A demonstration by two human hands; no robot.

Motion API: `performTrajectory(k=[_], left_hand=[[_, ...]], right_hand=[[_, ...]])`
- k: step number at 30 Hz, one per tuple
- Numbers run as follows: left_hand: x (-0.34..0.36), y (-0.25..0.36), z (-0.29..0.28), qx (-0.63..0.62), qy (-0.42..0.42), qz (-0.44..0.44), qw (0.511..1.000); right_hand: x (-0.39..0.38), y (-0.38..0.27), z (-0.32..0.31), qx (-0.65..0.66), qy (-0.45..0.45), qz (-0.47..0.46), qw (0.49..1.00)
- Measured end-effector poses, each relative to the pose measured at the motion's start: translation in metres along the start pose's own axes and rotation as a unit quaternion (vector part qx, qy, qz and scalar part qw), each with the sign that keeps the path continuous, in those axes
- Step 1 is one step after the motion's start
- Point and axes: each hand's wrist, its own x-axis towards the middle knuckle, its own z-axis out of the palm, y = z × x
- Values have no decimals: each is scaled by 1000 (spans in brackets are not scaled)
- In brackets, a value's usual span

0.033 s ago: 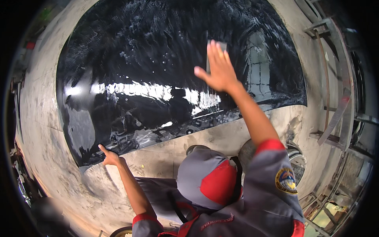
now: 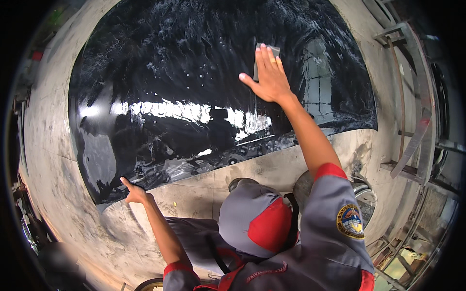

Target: The person sands a black car hood lying on the floor using a sanding block.

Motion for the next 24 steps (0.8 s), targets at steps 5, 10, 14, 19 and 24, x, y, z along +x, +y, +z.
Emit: performTrajectory(k=[5, 10, 14, 19, 24], left_hand=[[9, 7, -9, 55, 38, 12, 998], [15, 1, -13, 30, -12, 13, 999], [36, -4, -26, 49, -20, 5, 999], [30, 1, -20, 281, 14, 15, 960], [11, 21, -30, 256, -28, 509, 821]], right_hand=[[-114, -65, -1, 67, -54, -62, 994], [-2, -90, 18, 52, 17, -55, 997], [-105, -81, 5, 89, -36, -105, 990], [-56, 12, -13, 34, 10, -4, 999], [-97, 1, -4, 46, 0, 13, 999]])
